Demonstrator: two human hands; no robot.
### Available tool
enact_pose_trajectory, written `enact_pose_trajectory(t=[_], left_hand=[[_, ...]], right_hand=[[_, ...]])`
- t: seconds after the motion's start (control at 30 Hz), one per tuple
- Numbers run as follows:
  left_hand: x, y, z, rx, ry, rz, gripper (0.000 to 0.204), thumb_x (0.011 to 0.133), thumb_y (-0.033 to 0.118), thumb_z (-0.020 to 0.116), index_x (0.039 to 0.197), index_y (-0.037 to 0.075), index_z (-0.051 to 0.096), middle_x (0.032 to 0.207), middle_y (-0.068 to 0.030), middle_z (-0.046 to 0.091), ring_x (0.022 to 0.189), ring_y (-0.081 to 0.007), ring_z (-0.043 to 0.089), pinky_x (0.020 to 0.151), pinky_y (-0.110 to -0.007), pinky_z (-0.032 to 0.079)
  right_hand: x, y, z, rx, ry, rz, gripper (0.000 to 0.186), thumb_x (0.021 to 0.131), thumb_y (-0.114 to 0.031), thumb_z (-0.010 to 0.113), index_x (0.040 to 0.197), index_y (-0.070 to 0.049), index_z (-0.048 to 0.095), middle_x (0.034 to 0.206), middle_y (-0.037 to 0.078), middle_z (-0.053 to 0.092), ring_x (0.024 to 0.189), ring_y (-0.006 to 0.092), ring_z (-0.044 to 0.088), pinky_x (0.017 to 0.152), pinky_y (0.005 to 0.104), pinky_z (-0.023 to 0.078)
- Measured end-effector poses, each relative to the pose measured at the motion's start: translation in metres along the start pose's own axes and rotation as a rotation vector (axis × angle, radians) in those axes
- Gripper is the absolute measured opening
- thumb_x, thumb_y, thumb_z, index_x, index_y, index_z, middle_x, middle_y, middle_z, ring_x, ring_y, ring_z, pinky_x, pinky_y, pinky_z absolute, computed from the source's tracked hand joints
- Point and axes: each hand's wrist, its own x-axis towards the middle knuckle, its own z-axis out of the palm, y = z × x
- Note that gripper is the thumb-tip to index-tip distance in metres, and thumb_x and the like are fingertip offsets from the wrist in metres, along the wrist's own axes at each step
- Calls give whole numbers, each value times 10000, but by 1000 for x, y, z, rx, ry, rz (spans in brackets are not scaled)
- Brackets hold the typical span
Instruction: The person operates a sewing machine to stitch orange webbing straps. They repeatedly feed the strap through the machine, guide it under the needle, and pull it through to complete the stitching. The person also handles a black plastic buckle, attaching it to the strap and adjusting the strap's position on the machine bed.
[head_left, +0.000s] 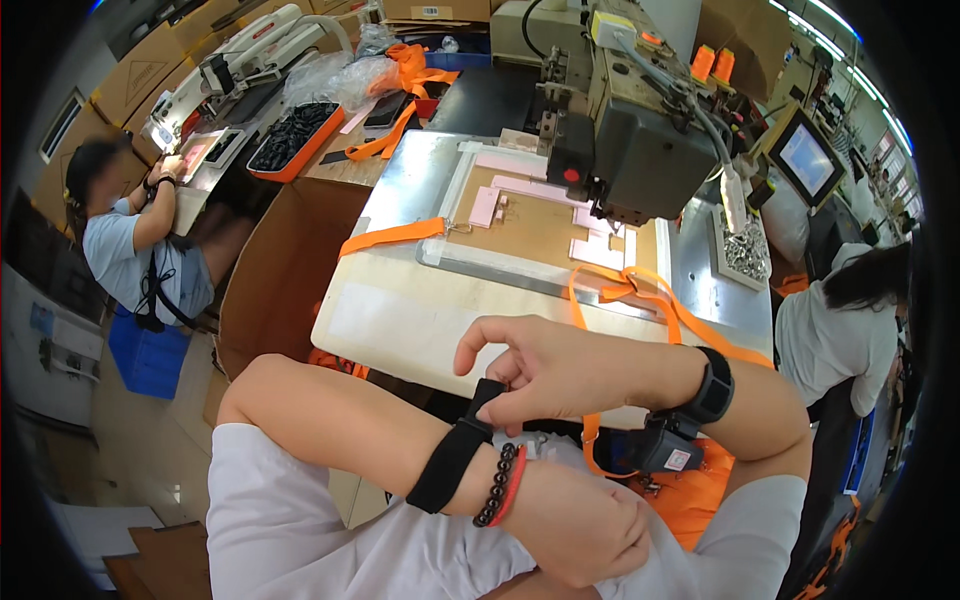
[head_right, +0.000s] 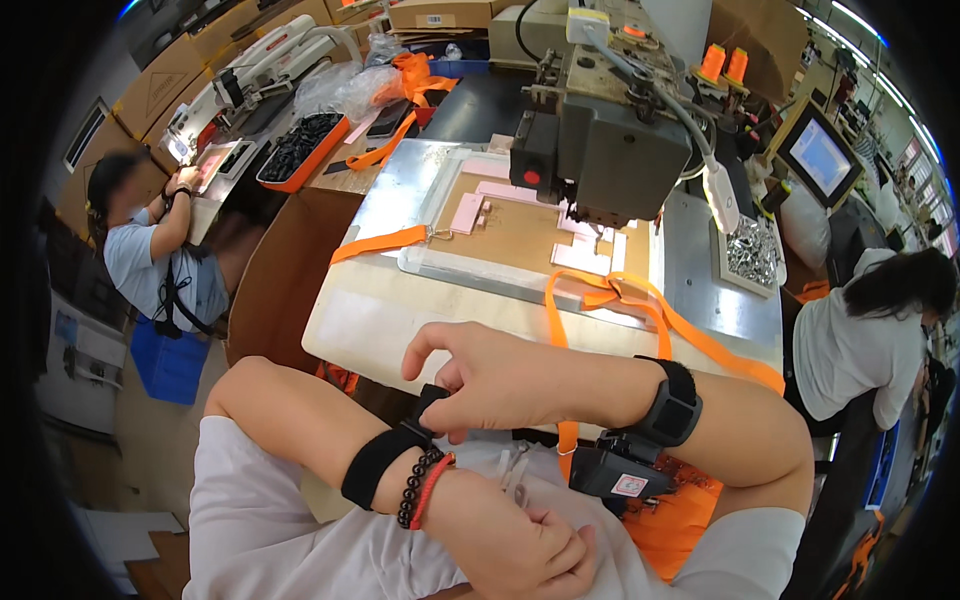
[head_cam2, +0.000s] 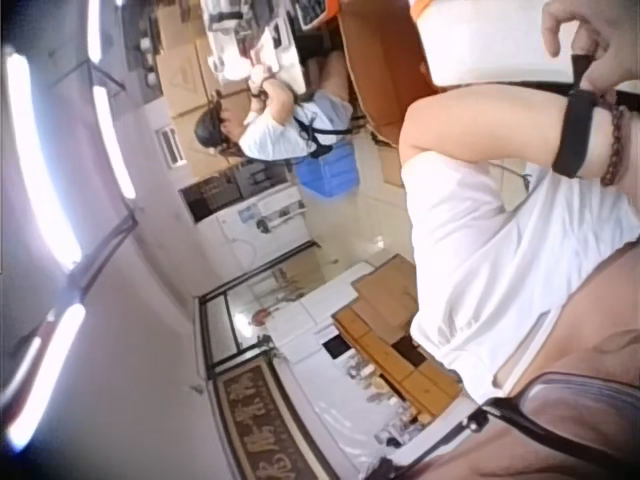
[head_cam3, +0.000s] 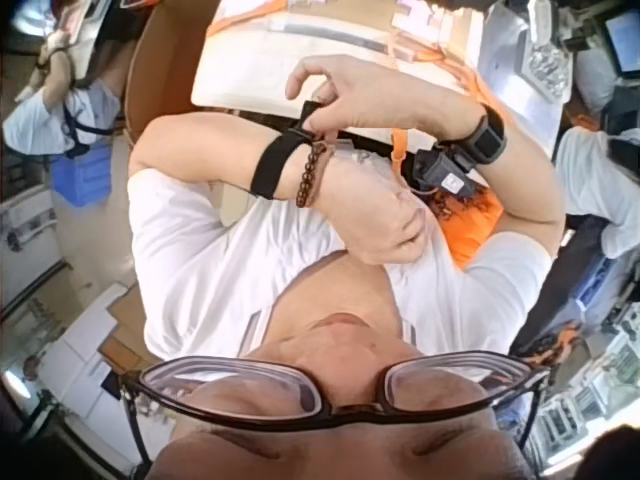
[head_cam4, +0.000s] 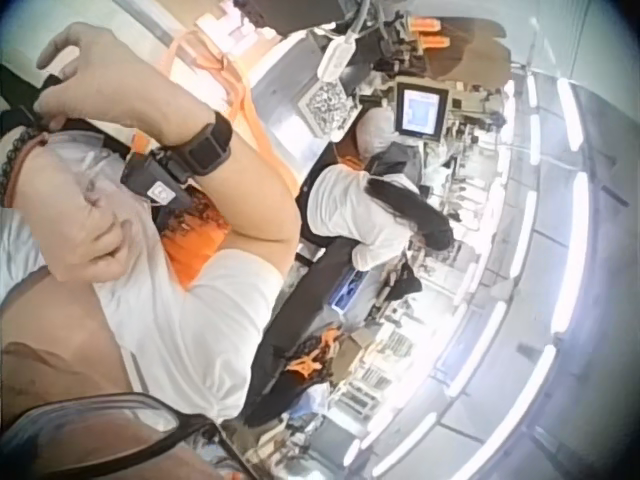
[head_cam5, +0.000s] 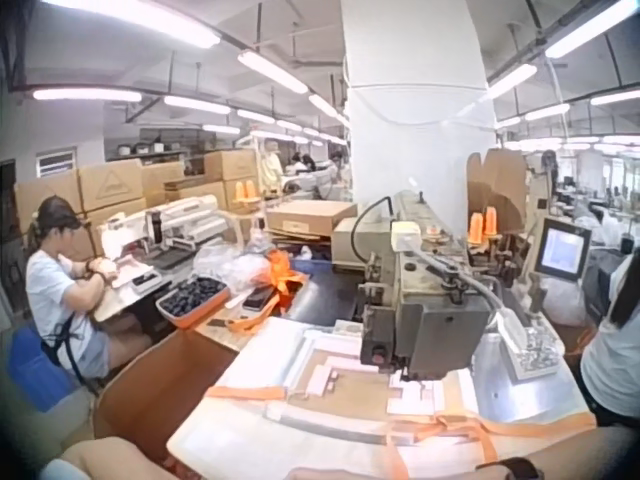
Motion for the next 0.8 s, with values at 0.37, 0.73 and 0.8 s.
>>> enact_pose_trajectory(t=[0.37,0.73,0.8], left_hand=[[2,-2,-15,48,-10,31,274,811,210,590,858,-59,600,658,-81,555,531,-169,561,492,-295,430],[3,-20,7,-1006,44,-416,163,813,186,632,789,30,589,866,-100,548,673,-266,613,566,-388,506],[4,-18,6,-811,-8,-362,163,793,183,642,776,29,593,834,-95,546,633,-260,608,536,-382,497]], right_hand=[[4,11,9,128,-41,-278,238,803,-100,720,1014,10,715,782,42,651,666,73,541,608,237,457],[11,-7,-14,-233,180,-332,220,780,-76,732,988,-8,701,734,15,603,650,73,569,589,229,471],[8,-6,-14,-146,34,-388,230,808,-56,713,1034,-13,701,821,37,623,708,91,616,622,233,509]])
